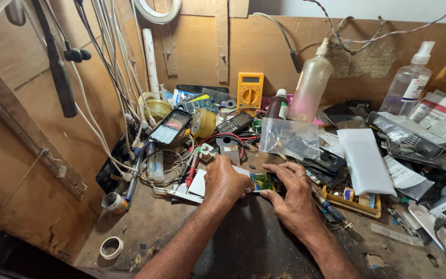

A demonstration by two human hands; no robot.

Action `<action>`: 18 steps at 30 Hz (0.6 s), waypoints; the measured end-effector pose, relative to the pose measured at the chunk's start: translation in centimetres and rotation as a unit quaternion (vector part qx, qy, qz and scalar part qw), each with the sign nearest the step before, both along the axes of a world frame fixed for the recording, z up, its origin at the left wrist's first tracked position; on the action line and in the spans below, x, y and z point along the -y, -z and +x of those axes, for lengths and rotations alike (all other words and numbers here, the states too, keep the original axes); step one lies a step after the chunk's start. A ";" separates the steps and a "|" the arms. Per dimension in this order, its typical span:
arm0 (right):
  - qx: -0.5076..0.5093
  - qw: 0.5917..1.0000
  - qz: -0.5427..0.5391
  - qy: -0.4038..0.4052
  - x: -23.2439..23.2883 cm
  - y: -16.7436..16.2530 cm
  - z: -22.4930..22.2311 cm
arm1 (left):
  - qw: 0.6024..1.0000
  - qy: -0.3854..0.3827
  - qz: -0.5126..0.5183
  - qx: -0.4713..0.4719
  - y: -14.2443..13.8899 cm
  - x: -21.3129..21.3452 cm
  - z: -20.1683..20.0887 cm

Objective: The person uses a soldering iron to work on a small circuit board, then places it into a clear plastic bag. They handle a small white rectangular device and a black rectangular component, positioning them on the workbench. The person continues to solder connections on the circuit board while holding it steady.

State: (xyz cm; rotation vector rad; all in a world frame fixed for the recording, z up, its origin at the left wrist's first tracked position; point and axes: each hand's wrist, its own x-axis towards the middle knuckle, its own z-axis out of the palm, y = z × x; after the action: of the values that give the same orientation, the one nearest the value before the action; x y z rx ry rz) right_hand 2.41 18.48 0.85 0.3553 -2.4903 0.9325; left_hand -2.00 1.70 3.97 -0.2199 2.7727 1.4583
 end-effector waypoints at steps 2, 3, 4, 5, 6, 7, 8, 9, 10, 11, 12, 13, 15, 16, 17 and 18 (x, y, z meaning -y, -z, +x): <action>-0.002 1.000 -0.001 0.001 0.0 -0.1 0.1 | 1.000 0.001 -0.001 0.002 0.0 0.1 0.0; -0.003 1.000 -0.002 0.001 0.1 -0.2 0.1 | 1.000 0.002 0.000 0.007 0.0 0.2 0.0; -0.005 1.000 -0.003 0.000 0.1 -0.3 0.1 | 1.000 0.004 0.001 0.012 0.0 0.2 0.0; -0.001 1.000 -0.003 0.005 0.1 -0.3 0.2 | 1.000 0.008 -0.002 0.013 0.0 0.2 0.0; 0.002 1.000 -0.003 0.009 0.1 -0.3 0.3 | 1.000 0.011 -0.006 0.015 0.0 0.2 -0.1; 0.005 1.000 -0.004 0.013 0.1 -0.3 0.3 | 1.000 0.015 -0.010 0.015 0.0 0.2 -0.1; -0.003 1.000 -0.004 0.010 0.1 -0.3 0.2 | 1.000 0.016 -0.014 0.012 0.1 0.2 -0.2; -0.010 1.000 -0.004 0.008 0.1 -0.3 0.2 | 1.000 0.017 -0.018 0.009 0.1 0.1 -0.3; -0.018 1.000 -0.004 0.005 0.1 -0.3 0.2 | 1.000 0.018 -0.022 0.005 0.2 0.1 -0.3; -0.015 1.000 -0.005 0.006 0.1 -0.2 0.2 | 1.000 0.017 -0.024 0.004 0.3 0.1 -0.4; -0.011 1.000 -0.006 0.007 0.1 -0.2 0.2 | 1.000 0.017 -0.026 0.004 0.5 0.1 -0.4; -0.007 1.000 -0.007 0.008 0.1 -0.2 0.2 | 0.999 0.017 -0.028 0.003 0.6 0.1 -0.5; -0.002 1.000 -0.005 0.012 0.1 -0.2 0.2 | 0.999 0.019 -0.035 0.001 0.8 0.1 -0.7; 0.001 1.000 -0.003 0.013 0.1 -0.2 0.2 | 0.999 0.021 -0.038 0.002 0.9 0.0 -0.8; 0.002 1.000 -0.007 0.013 0.1 -0.2 0.2 | 0.999 0.017 -0.044 -0.008 0.9 -0.1 -0.8; 0.002 1.000 -0.012 0.012 0.1 -0.2 0.2 | 0.999 0.013 -0.050 -0.017 0.9 -0.2 -0.9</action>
State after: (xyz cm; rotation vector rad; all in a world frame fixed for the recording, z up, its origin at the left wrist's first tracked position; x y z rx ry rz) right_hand 2.60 18.37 1.06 0.3150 -2.4792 0.9519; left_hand -2.88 1.87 3.03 -0.1608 2.8681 1.3326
